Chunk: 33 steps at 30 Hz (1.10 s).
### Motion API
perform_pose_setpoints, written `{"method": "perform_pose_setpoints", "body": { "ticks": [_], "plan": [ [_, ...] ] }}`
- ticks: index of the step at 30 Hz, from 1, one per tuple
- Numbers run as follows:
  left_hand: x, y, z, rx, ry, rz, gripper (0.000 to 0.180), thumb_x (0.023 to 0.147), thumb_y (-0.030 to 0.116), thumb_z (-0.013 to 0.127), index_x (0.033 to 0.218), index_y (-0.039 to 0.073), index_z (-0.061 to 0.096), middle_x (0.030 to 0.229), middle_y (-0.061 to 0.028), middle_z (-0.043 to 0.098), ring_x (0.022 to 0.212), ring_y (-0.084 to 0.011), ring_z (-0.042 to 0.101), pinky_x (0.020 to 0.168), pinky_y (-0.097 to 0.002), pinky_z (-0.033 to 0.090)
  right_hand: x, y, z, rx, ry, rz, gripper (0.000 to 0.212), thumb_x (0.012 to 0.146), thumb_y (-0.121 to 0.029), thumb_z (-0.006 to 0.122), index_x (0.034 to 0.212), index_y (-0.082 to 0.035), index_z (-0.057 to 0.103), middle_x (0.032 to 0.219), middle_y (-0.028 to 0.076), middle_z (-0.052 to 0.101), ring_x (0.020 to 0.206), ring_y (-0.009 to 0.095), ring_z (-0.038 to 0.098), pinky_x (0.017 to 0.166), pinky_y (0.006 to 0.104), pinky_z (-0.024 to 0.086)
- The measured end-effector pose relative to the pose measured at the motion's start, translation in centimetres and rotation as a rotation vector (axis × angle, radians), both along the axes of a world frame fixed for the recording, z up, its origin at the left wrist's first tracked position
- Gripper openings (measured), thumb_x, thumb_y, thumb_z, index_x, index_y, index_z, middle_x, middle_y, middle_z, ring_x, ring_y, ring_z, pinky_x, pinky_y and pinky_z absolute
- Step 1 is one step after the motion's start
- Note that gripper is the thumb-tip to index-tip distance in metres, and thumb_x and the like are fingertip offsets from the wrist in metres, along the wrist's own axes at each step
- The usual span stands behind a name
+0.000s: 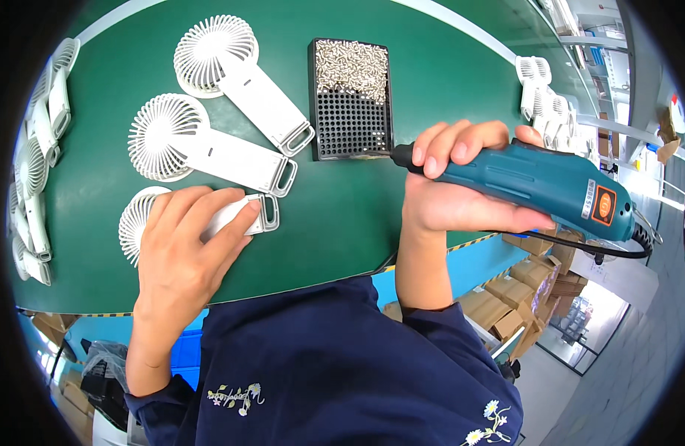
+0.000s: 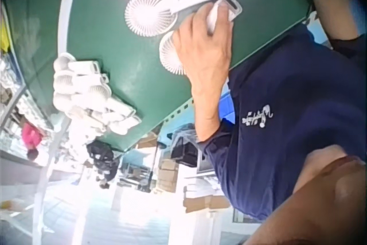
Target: Drive screws into the base of portable fan handles using an electric screwdriver.
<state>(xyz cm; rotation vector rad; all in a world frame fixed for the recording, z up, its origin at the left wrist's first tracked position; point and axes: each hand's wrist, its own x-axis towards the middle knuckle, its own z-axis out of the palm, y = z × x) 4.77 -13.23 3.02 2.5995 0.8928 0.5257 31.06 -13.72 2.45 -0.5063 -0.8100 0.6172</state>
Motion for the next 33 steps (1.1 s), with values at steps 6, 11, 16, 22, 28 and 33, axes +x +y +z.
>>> {"method": "perform_pose_setpoints", "body": {
  "ticks": [6, 11, 16, 22, 28, 33],
  "plan": [
    [0.0, 0.0, 0.1, -0.011, -0.005, 0.014, 0.043, 0.064, 0.009, 0.076, 0.107, 0.009, 0.069, 0.106, -0.0061, 0.063, 0.092, -0.0264, 0.058, 0.076, -0.0398, 0.046, 0.1, 0.3, -0.2, -0.04, -0.033, -0.037, 0.096, 0.074, -0.092, 0.026, 0.122, -0.011, 0.046, 0.065, 0.008, 0.051, 0.039, 0.018, 0.044, 0.036, 0.0316, 0.04],
    [0.4, -0.1, 0.0, -0.018, -0.034, 0.009, 0.042, 0.064, 0.009, 0.076, 0.106, 0.008, 0.07, 0.105, -0.0057, 0.063, 0.092, -0.0262, 0.058, 0.076, -0.039, 0.045, -0.1, 0.4, -0.1, -0.092, -0.028, -0.046, 0.095, 0.075, -0.092, 0.026, 0.12, -0.012, 0.05, 0.065, 0.006, 0.05, 0.038, 0.017, 0.042, 0.035, 0.0315, 0.038],
    [0.7, -0.3, 0.1, -0.045, -0.045, 0.022, 0.04, 0.066, 0.008, 0.076, 0.106, 0.008, 0.07, 0.105, -0.0052, 0.063, 0.091, -0.0252, 0.058, 0.076, -0.0377, 0.044, -1.1, 0.4, 0.0, -0.148, 0.014, -0.026, 0.109, 0.06, -0.1, 0.026, 0.116, -0.01, 0.049, 0.06, 0.008, 0.049, 0.039, 0.017, 0.043, 0.037, 0.0297, 0.042],
    [0.9, -0.3, 0.0, -0.072, -0.065, 0.036, 0.039, 0.066, 0.008, 0.076, 0.105, 0.008, 0.07, 0.104, -0.0048, 0.063, 0.092, -0.0243, 0.058, 0.076, -0.0372, 0.044, -0.2, 0.2, -0.4, -0.115, -0.211, -0.056, 0.098, 0.071, -0.095, 0.025, 0.12, -0.013, 0.049, 0.065, 0.006, 0.05, 0.039, 0.017, 0.044, 0.036, 0.0317, 0.038],
    [1.4, -0.7, -0.5, -0.061, -0.11, 0.077, 0.038, 0.067, 0.008, 0.075, 0.105, 0.008, 0.07, 0.103, -0.0046, 0.062, 0.092, -0.0229, 0.058, 0.075, -0.0363, 0.043, -1.7, -0.8, 2.6, -0.011, -0.19, -0.132, 0.087, 0.081, -0.086, 0.028, 0.121, -0.011, 0.046, 0.063, 0.005, 0.046, 0.037, 0.014, 0.037, 0.032, 0.029, 0.035],
    [1.9, -0.9, -0.6, -0.085, -0.123, 0.089, 0.035, 0.069, 0.007, 0.074, 0.104, 0.007, 0.07, 0.102, -0.0035, 0.062, 0.092, -0.0213, 0.058, 0.073, -0.0352, 0.042, -3.7, -3.1, 4.7, -0.033, -0.217, 0.139, 0.073, 0.09, -0.072, 0.04, 0.128, -0.009, 0.042, 0.076, 0.006, 0.049, 0.048, 0.015, 0.047, 0.041, 0.0319, 0.042]
  ]
}}
